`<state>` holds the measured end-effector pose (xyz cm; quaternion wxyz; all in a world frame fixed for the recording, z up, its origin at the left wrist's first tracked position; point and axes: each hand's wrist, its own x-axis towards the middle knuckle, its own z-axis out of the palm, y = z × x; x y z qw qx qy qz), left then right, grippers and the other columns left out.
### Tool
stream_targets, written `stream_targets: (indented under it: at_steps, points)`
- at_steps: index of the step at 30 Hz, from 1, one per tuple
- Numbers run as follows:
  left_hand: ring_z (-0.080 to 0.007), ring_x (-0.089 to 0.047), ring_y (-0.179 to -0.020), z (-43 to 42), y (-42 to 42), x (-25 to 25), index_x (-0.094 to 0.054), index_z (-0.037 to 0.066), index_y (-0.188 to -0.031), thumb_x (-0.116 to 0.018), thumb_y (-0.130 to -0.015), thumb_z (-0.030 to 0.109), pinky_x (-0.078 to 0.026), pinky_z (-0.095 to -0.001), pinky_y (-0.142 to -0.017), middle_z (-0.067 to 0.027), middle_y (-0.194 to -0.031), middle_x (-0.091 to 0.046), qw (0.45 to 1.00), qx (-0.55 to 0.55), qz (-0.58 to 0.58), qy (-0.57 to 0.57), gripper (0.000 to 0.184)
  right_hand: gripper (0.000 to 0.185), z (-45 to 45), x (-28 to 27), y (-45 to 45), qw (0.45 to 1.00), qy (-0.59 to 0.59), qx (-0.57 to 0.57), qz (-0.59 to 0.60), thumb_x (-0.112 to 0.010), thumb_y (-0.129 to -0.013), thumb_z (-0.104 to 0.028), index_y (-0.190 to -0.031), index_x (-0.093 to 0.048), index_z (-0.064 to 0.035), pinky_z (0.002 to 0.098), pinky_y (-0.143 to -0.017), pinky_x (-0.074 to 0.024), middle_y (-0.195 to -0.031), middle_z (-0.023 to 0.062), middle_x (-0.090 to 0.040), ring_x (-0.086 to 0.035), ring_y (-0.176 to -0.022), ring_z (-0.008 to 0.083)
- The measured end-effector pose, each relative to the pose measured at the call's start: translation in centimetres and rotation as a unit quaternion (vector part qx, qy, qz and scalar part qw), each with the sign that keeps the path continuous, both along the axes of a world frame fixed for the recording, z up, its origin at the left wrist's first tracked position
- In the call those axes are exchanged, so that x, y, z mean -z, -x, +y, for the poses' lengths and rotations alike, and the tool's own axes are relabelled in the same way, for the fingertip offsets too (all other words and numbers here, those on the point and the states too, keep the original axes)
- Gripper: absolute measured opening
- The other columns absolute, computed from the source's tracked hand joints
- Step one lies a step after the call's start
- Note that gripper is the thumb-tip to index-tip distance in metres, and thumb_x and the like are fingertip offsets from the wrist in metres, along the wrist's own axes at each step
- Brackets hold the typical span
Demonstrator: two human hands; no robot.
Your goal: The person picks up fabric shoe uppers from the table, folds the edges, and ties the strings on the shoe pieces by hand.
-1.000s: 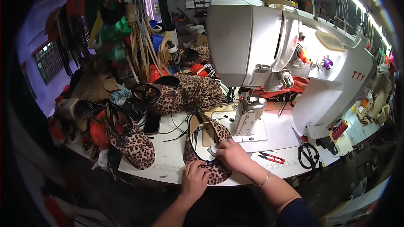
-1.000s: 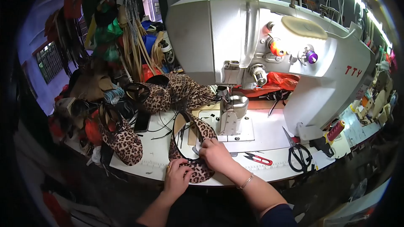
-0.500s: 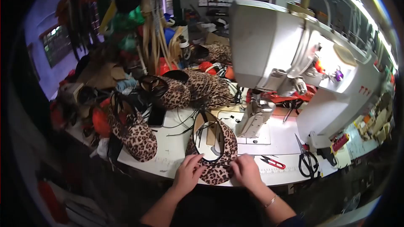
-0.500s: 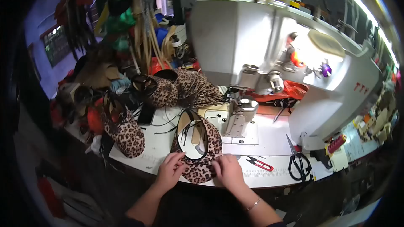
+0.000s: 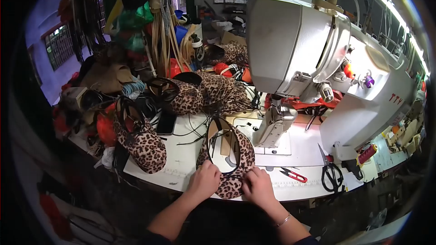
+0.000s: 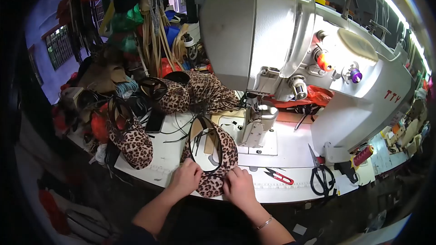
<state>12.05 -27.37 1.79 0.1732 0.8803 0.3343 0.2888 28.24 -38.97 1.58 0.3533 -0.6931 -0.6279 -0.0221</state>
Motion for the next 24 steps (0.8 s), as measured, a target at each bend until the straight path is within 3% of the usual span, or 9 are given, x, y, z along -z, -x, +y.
stream_targets:
  at_steps: [8, 12, 15, 16, 18, 20, 21, 23, 24]
  points:
    - [-0.0209, -0.055, -0.059, 0.1, 1.0, 0.1, -0.060, 0.005, -0.073, -0.070, -0.071, 0.005, -0.045, -0.0319, -0.053, -0.0077, -0.077, -0.055, 0.990, -0.034, -0.102, 0.090, 0.010, 0.014, -0.3, 0.1, -0.2, 1.000, 0.017, -0.002, 0.020, -0.065, -0.069, -0.010, -0.079, -0.056, -0.0057, 0.0420, -0.067, -0.0438, -0.084, 0.0125, -0.053, -0.052, -0.076, 0.0321]
    - [-0.0189, -0.055, -0.059, 0.3, 1.2, 0.4, -0.060, 0.004, -0.074, -0.069, -0.072, 0.003, -0.044, -0.0305, -0.052, -0.0073, -0.076, -0.054, 0.994, -0.030, -0.089, 0.056, 0.009, 0.013, -0.3, -0.2, -0.2, 0.999, 0.012, -0.006, 0.039, -0.065, -0.068, -0.010, -0.077, -0.056, -0.0063, 0.0422, -0.068, -0.0441, -0.082, 0.0121, -0.053, -0.052, -0.076, 0.0325]
    - [-0.0185, -0.056, -0.059, 0.6, 1.7, 0.0, -0.060, 0.003, -0.075, -0.067, -0.074, 0.001, -0.045, -0.0300, -0.051, -0.0078, -0.078, -0.054, 0.982, -0.016, -0.139, 0.126, 0.007, 0.013, -0.7, -0.5, -0.8, 0.996, 0.010, -0.038, 0.081, -0.067, -0.072, -0.012, -0.078, -0.058, -0.0053, 0.0404, -0.070, -0.0459, -0.083, 0.0125, -0.054, -0.054, -0.078, 0.0317]
    - [-0.0207, -0.058, -0.067, 0.7, 2.1, -0.2, -0.061, 0.003, -0.078, -0.067, -0.075, 0.002, -0.047, -0.0317, -0.058, -0.0086, -0.083, -0.055, 0.976, -0.041, -0.164, 0.138, 0.006, 0.013, -0.9, -0.7, -1.2, 0.996, 0.006, -0.037, 0.081, -0.067, -0.072, -0.012, -0.078, -0.058, -0.0053, 0.0404, -0.070, -0.0459, -0.083, 0.0125, -0.054, -0.054, -0.078, 0.0317]
    - [-0.0229, -0.060, -0.075, 0.6, 2.2, -0.8, -0.063, 0.003, -0.081, -0.067, -0.077, 0.002, -0.049, -0.0333, -0.065, -0.0094, -0.088, -0.056, 0.969, -0.066, -0.187, 0.148, 0.006, 0.016, -1.4, -1.3, -2.0, 0.968, 0.051, -0.060, 0.238, -0.069, -0.079, -0.017, -0.082, -0.061, -0.0041, 0.0371, -0.071, -0.0477, -0.085, 0.0133, -0.057, -0.058, -0.080, 0.0305]
    - [-0.0301, -0.055, -0.104, -0.1, 1.4, -1.4, -0.066, 0.005, -0.089, -0.068, -0.079, 0.009, -0.045, -0.0391, -0.087, -0.0104, -0.104, -0.056, 0.988, -0.005, -0.091, -0.125, 0.011, 0.018, -1.5, -1.3, -2.1, 0.958, 0.071, -0.052, 0.273, -0.067, -0.085, -0.019, -0.087, -0.062, -0.0018, 0.0348, -0.072, -0.0485, -0.087, 0.0146, -0.060, -0.060, -0.078, 0.0301]
    - [-0.0351, -0.040, -0.124, -0.7, 0.8, -1.3, -0.068, 0.007, -0.093, -0.070, -0.080, 0.021, -0.032, -0.0465, -0.103, -0.0096, -0.119, -0.054, 0.994, 0.012, -0.010, -0.105, 0.019, 0.015, -1.4, -0.9, -2.1, 0.960, 0.052, -0.021, 0.273, -0.065, -0.086, -0.016, -0.087, -0.062, -0.0011, 0.0331, -0.071, -0.0482, -0.084, 0.0138, -0.061, -0.060, -0.077, 0.0277]
    - [-0.0345, -0.031, -0.134, -1.3, -0.4, -0.6, -0.069, 0.009, -0.092, -0.069, -0.081, 0.035, -0.018, -0.0609, -0.106, -0.0087, -0.128, -0.051, 0.991, 0.044, 0.085, -0.095, 0.028, 0.012, -1.2, -0.5, -2.0, 0.970, 0.018, 0.020, 0.242, -0.062, -0.087, -0.011, -0.086, -0.064, 0.0003, 0.0317, -0.069, -0.0479, -0.078, 0.0137, -0.062, -0.060, -0.075, 0.0259]
    - [-0.0307, -0.034, -0.134, -1.0, -0.9, 0.1, -0.068, 0.010, -0.094, -0.069, -0.081, 0.035, -0.016, -0.0631, -0.106, -0.0076, -0.123, -0.055, 0.990, 0.066, 0.079, -0.095, 0.028, 0.011, -1.2, -0.4, -1.8, 0.969, -0.012, 0.011, 0.247, -0.061, -0.087, -0.011, -0.085, -0.064, 0.0000, 0.0322, -0.069, -0.0478, -0.079, 0.0140, -0.062, -0.060, -0.074, 0.0264]
